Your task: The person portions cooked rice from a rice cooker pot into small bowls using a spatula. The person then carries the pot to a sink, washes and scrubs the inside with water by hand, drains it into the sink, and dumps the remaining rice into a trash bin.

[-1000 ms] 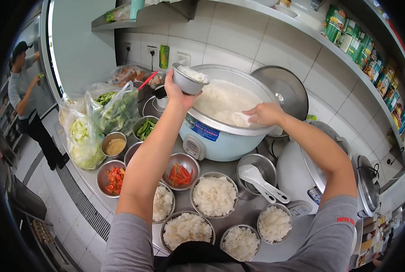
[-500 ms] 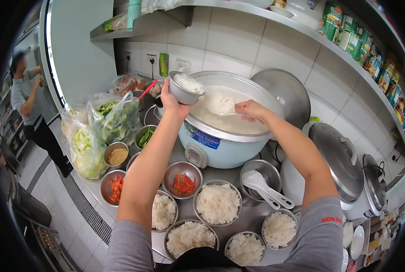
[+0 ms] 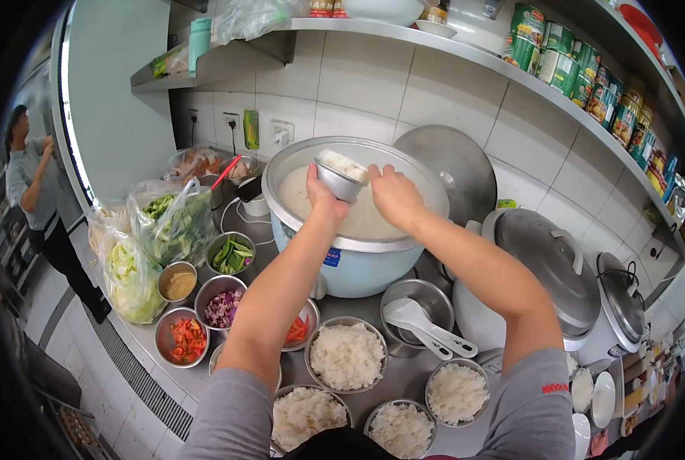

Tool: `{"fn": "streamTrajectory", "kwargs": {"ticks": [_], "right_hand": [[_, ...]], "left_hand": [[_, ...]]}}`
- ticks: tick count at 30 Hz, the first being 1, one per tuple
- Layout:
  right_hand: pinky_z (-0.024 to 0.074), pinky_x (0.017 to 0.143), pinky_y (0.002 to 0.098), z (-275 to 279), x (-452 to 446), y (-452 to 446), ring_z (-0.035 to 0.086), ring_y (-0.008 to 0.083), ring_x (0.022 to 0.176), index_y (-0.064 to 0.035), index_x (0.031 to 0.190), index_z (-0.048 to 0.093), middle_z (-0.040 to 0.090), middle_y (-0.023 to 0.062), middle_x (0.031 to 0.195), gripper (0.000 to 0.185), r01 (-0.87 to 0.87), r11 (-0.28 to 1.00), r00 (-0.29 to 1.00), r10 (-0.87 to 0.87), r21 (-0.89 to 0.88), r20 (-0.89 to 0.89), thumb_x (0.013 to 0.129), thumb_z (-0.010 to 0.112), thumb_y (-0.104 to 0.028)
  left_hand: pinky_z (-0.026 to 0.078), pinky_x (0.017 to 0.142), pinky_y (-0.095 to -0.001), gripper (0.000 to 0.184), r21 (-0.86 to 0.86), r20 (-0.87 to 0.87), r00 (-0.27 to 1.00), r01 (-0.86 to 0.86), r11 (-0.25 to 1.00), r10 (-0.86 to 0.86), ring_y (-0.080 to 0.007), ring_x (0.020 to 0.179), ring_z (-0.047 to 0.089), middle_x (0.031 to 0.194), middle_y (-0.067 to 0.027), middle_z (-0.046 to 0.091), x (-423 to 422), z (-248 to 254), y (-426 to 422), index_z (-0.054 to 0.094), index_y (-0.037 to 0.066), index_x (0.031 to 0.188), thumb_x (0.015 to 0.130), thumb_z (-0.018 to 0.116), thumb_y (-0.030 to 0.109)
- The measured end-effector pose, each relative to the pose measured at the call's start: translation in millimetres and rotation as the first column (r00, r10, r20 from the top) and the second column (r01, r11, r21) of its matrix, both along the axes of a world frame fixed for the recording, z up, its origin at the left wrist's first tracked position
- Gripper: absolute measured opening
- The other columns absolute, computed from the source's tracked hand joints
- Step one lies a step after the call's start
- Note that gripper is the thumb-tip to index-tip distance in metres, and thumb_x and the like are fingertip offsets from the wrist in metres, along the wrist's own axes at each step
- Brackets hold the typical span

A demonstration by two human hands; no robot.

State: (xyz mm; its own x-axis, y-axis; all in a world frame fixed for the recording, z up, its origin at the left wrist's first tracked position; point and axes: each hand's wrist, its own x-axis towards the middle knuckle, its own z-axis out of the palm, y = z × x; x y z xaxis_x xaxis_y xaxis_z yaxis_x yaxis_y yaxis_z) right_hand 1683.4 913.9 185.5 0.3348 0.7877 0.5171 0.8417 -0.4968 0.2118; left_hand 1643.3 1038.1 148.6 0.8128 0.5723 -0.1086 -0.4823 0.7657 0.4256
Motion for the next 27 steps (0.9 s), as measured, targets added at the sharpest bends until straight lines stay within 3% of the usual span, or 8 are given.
{"fn": "streamTrajectory", "kwargs": {"ticks": [8,10,13,14,18,21,23,27], "right_hand": [[0.0484,0.059,0.034,-4,24,-3,0.057,0.0304,0.073,-0.0021,0.109,0.046,0.052,0.0214,0.087,0.034,-0.089,0.927,0.87,0.25,0.364,-0.426,0.076,0.044,-0.004],[0.047,0.064,0.0347,0,9,-7,0.056,0.0352,0.078,-0.0042,0.115,0.044,0.053,0.0247,0.089,0.037,0.266,0.906,0.212,0.279,0.33,-0.936,0.077,0.044,-0.007],[0.0467,0.064,0.0358,3,-29,2,0.056,0.0307,0.081,-0.0037,0.117,0.042,0.056,0.0226,0.087,0.039,0.17,0.919,0.431,0.255,0.355,-0.866,0.077,0.045,-0.007],[0.0472,0.056,0.0334,-24,-6,13,0.057,0.0217,0.072,-0.0036,0.118,0.042,0.057,0.0177,0.085,0.04,-0.053,0.913,0.888,0.228,0.404,-0.4,0.077,0.044,-0.006],[0.0453,0.049,0.0274,-17,13,7,0.053,0.0122,0.062,-0.0069,0.119,0.042,0.056,0.0105,0.082,0.042,-0.102,0.979,0.939,0.153,0.176,-0.307,0.078,0.043,-0.006],[0.0444,0.052,0.0253,25,22,-13,0.054,0.0123,0.06,-0.0116,0.121,0.043,0.058,0.0084,0.085,0.044,0.048,0.971,0.686,0.138,0.234,-0.714,0.078,0.044,-0.007],[0.043,0.078,0.0354,42,36,-16,0.055,0.0309,0.088,-0.0129,0.115,0.051,0.058,0.0178,0.094,0.04,0.074,0.956,0.525,0.205,0.284,-0.826,0.076,0.048,-0.004],[0.0437,0.075,0.0347,16,37,-15,0.055,0.0302,0.085,-0.0153,0.119,0.048,0.057,0.0165,0.096,0.042,-0.23,0.934,0.667,0.355,0.273,-0.655,0.078,0.048,-0.004]], "left_hand": [[0.03,0.095,-0.0438,0.052,0.002,0.267,0.958,-0.107,0.994,0.103,-0.0285,0.112,0.041,0.123,-0.0082,0.042,7,-2,9,0.041,0.011,0.121,0.083,0.035,0.047],[0.031,0.094,-0.043,0.05,0.006,0.326,0.937,-0.133,0.991,0.124,-0.0289,0.112,0.041,0.124,-0.0083,0.042,8,-2,8,0.04,0.011,0.121,0.084,0.035,0.044],[0.033,0.094,-0.0392,0.051,0.032,0.411,0.897,-0.192,0.981,0.162,-0.0272,0.11,0.043,0.122,-0.008,0.043,19,-6,5,0.041,0.009,0.121,0.083,0.038,0.044],[0.033,0.093,-0.0419,0.052,0.041,0.361,0.918,-0.193,0.98,0.165,-0.0278,0.11,0.043,0.122,-0.0079,0.043,21,-8,4,0.041,0.011,0.121,0.082,0.038,0.046],[0.031,0.09,-0.0506,0.055,0.086,0.157,0.988,-0.023,0.996,0.009,-0.0299,0.112,0.04,0.123,-0.0085,0.041,-11,4,-1,0.04,0.017,0.121,0.08,0.036,0.052],[0.031,0.087,-0.0524,0.055,0.138,0.2,0.962,0.16,0.977,-0.186,-0.03,0.112,0.039,0.122,-0.0086,0.041,-22,3,13,0.039,0.019,0.121,0.08,0.034,0.054],[0.031,0.087,-0.053,0.055,0.146,0.189,0.954,0.208,0.967,-0.233,-0.0313,0.112,0.039,0.123,-0.0095,0.041,-26,7,9,0.039,0.018,0.121,0.08,0.033,0.054],[0.031,0.086,-0.0543,0.054,0.05,0.205,0.941,0.264,0.963,-0.269,-0.0328,0.112,0.038,0.123,-0.0111,0.04,-23,5,16,0.039,0.017,0.121,0.081,0.03,0.053]]}}
